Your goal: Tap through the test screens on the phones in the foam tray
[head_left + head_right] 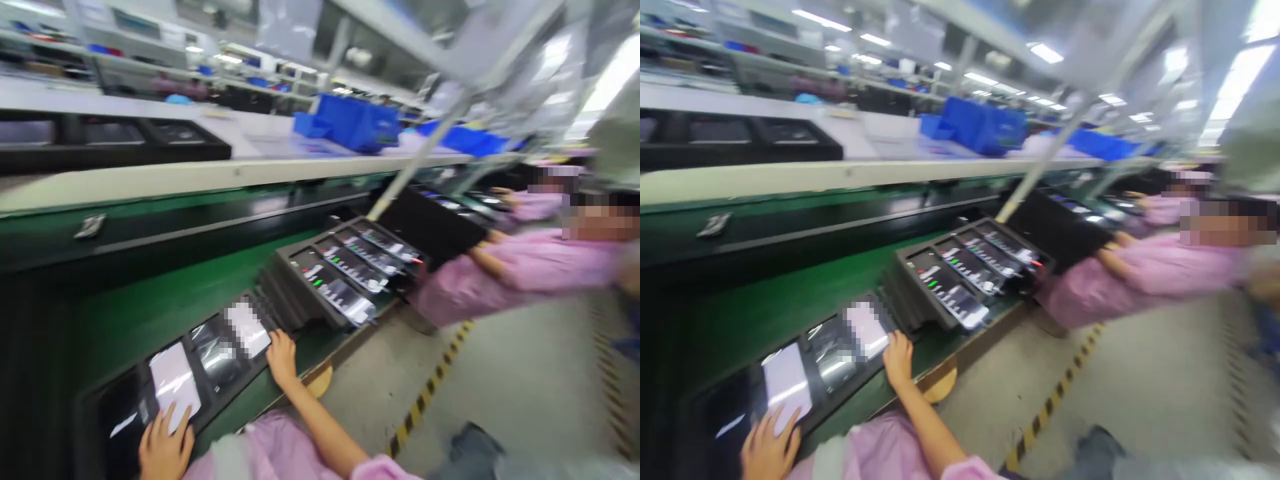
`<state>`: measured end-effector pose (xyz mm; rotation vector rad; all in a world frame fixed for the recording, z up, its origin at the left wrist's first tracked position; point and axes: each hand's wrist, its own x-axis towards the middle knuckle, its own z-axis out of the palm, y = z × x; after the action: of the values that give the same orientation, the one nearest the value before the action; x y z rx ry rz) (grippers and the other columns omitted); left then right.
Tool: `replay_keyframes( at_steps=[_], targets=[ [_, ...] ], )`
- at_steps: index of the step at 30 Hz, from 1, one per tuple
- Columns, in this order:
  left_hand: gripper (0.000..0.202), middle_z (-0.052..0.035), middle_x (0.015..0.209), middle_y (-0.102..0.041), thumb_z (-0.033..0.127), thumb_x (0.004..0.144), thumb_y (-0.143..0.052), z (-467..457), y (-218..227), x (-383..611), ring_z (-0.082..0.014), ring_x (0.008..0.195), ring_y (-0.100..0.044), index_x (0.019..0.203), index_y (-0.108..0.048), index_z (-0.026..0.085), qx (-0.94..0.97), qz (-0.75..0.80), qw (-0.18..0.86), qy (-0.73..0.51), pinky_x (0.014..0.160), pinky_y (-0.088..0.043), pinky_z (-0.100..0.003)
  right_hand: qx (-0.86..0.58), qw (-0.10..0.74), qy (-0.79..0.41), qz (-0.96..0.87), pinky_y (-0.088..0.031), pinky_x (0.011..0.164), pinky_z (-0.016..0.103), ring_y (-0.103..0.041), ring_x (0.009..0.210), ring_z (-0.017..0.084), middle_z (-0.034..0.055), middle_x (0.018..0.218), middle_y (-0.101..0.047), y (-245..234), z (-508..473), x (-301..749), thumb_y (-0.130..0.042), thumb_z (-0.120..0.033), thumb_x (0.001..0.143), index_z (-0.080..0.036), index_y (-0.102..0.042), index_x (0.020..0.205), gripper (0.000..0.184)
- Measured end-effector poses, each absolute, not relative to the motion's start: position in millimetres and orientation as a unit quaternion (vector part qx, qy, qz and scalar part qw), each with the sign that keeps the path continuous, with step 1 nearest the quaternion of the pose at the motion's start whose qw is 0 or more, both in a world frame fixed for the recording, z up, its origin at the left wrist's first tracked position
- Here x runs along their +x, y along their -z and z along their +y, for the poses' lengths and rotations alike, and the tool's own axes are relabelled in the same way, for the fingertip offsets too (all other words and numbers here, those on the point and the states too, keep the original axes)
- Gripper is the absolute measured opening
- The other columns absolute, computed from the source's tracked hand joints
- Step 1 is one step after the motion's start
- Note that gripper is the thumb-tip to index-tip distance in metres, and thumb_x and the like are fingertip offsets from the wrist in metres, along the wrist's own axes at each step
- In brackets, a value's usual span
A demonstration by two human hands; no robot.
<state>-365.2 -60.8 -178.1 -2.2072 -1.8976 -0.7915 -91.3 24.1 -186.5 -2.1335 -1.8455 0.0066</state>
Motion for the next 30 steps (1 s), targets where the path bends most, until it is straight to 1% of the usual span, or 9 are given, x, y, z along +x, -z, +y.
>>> replay_keyframes(
  at_steps=[1,4,7,11,16,21,30],
  targets=[
    [0.037,0.0071,0.094,-0.068,0.021,0.076,-0.045,-66,183,-367,-0.0239,0.092,-0.059,0.09,-0.067,0.048,-0.719,-0.645,0.078,0.245,0.078,-0.045,-0.045,-0.739,0.161,-0.012,-0.654,-0.034,0.088,0.042,-0.048,0.106,0.025,0.0181,0.116,-0.055,190,24,-90,-0.036,-0.009,0.08,-0.01,-0.056,0.112,0.037],
    [0.035,-0.0033,0.105,-0.067,0.024,0.076,-0.044,-72,195,-371,-0.0262,0.101,-0.057,0.097,-0.069,0.035,-0.734,-0.648,0.069,0.191,0.085,-0.041,-0.044,-0.721,0.165,-0.029,-0.673,-0.031,0.09,0.044,-0.045,0.108,0.027,0.0194,0.117,-0.052,202,23,-85,-0.033,-0.015,0.083,-0.009,-0.054,0.114,0.037],
    [0.036,-0.0065,0.116,-0.062,0.023,0.079,-0.044,-75,198,-371,-0.0262,0.11,-0.052,0.105,-0.066,0.031,-0.741,-0.651,0.048,0.159,0.093,-0.035,-0.044,-0.704,0.179,0.032,-0.687,-0.032,0.088,0.041,-0.046,0.103,0.024,0.0166,0.113,-0.054,210,20,-82,-0.034,-0.019,0.084,-0.012,-0.057,0.108,0.034],
    [0.035,-0.0067,0.121,-0.059,0.023,0.081,-0.045,-81,192,-368,-0.0263,0.115,-0.047,0.109,-0.064,0.03,-0.732,-0.666,0.011,0.141,0.097,-0.032,-0.044,-0.695,0.181,0.061,-0.693,-0.032,0.086,0.039,-0.046,0.1,0.024,0.0164,0.11,-0.054,214,17,-80,-0.034,-0.021,0.084,-0.011,-0.057,0.107,0.034],
    [0.035,-0.0045,0.125,-0.057,0.025,0.08,-0.048,-82,189,-369,-0.025,0.118,-0.045,0.111,-0.062,0.031,-0.723,-0.679,-0.029,0.124,0.098,-0.032,-0.043,-0.691,0.2,0.055,-0.693,-0.032,0.085,0.04,-0.044,0.101,0.026,0.0164,0.11,-0.052,220,16,-80,-0.034,-0.023,0.084,-0.012,-0.056,0.108,0.035],
    [0.035,-0.0055,0.126,-0.055,0.024,0.081,-0.046,-83,187,-370,-0.0252,0.119,-0.044,0.113,-0.061,0.029,-0.717,-0.684,-0.036,0.131,0.099,-0.032,-0.044,-0.687,0.21,0.043,-0.694,-0.033,0.084,0.041,-0.043,0.102,0.027,0.0177,0.11,-0.051,222,16,-79,-0.033,-0.023,0.083,-0.011,-0.055,0.109,0.036],
    [0.035,-0.0073,0.124,-0.056,0.022,0.081,-0.046,-81,184,-366,-0.0265,0.119,-0.044,0.111,-0.062,0.027,-0.689,-0.71,-0.029,0.144,0.098,-0.034,-0.046,-0.682,0.182,0.071,-0.705,-0.031,0.087,0.041,-0.044,0.099,0.026,0.0174,0.11,-0.051,218,21,-83,-0.034,-0.021,0.084,-0.01,-0.055,0.109,0.034]
  ],
)
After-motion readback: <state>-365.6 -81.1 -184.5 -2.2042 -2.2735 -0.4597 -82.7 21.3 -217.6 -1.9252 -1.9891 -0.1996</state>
